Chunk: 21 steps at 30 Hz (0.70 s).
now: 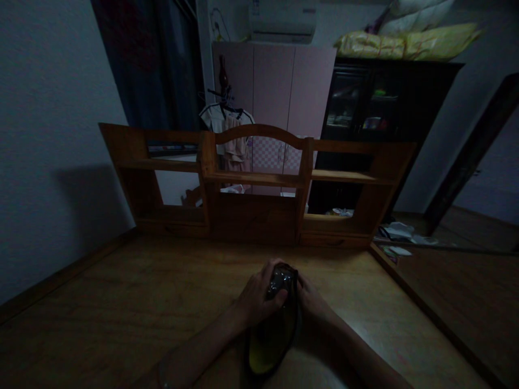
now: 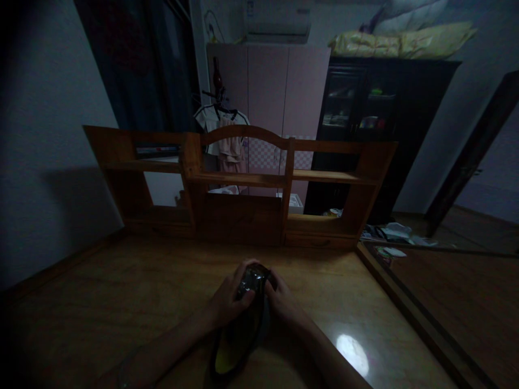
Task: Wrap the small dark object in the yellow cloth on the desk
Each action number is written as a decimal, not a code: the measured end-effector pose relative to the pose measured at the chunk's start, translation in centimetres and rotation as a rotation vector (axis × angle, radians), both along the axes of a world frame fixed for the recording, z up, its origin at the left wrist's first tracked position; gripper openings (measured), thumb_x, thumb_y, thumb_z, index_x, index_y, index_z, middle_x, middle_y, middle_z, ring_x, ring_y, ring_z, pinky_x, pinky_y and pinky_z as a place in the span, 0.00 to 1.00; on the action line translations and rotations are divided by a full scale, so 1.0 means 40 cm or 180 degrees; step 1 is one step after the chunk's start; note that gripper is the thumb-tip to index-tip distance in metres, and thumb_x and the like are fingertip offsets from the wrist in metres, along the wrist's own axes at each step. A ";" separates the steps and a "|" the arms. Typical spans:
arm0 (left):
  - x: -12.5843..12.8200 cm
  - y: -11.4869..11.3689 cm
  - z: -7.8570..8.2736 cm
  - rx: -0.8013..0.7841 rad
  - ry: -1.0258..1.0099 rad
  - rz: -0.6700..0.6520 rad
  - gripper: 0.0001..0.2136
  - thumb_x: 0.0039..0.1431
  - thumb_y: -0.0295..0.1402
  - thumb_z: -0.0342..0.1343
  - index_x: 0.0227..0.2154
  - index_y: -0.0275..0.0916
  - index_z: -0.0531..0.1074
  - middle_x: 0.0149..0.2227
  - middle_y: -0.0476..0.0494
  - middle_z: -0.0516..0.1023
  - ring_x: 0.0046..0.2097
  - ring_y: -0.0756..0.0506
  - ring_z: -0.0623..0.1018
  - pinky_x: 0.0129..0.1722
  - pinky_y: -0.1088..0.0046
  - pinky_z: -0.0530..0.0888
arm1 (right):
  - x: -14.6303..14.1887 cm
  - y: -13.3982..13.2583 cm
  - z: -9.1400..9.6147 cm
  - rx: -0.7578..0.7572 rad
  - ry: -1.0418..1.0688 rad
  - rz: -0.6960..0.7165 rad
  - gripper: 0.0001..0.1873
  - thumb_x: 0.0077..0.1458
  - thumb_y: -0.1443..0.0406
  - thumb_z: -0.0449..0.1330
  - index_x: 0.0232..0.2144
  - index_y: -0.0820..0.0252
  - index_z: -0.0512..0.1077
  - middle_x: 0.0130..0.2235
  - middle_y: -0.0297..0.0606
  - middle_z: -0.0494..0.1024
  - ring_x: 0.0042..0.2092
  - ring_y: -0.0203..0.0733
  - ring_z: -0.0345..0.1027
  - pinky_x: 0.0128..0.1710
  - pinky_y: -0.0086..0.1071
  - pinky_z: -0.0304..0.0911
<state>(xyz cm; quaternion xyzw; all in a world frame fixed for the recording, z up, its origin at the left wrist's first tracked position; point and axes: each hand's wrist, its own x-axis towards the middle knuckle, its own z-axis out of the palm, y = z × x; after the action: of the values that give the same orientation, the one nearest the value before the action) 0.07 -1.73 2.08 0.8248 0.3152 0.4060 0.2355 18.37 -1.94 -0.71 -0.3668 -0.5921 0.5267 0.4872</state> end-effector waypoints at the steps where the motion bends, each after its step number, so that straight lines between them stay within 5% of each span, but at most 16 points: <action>1: 0.000 0.000 -0.001 0.0017 0.0037 0.0017 0.25 0.60 0.45 0.50 0.58 0.42 0.54 0.52 0.41 0.70 0.50 0.41 0.74 0.50 0.64 0.70 | 0.001 -0.001 0.000 -0.0074 0.0002 -0.0006 0.27 0.55 0.46 0.56 0.49 0.55 0.69 0.48 0.42 0.76 0.48 0.48 0.70 0.48 0.41 0.65; 12: -0.005 -0.004 -0.002 0.0216 -0.0410 -0.0223 0.29 0.61 0.54 0.43 0.57 0.40 0.53 0.53 0.37 0.68 0.52 0.40 0.71 0.53 0.62 0.68 | -0.011 -0.009 0.038 -0.0423 0.0240 -0.0087 0.23 0.52 0.46 0.61 0.36 0.60 0.73 0.35 0.38 0.77 0.36 0.43 0.69 0.36 0.33 0.65; 21: -0.016 -0.015 0.007 0.0095 -0.0880 -0.0276 0.28 0.62 0.56 0.37 0.55 0.39 0.56 0.48 0.38 0.71 0.48 0.41 0.74 0.48 0.64 0.71 | -0.020 -0.028 0.058 -0.0273 0.0413 0.0268 0.20 0.39 0.62 0.72 0.34 0.58 0.69 0.33 0.30 0.74 0.36 0.40 0.67 0.35 0.29 0.62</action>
<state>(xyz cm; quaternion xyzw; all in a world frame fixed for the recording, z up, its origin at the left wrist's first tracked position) -0.56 -2.31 2.37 0.7773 0.2378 0.5098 0.2817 17.59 -3.08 1.62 -0.3273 -0.5511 0.5943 0.4858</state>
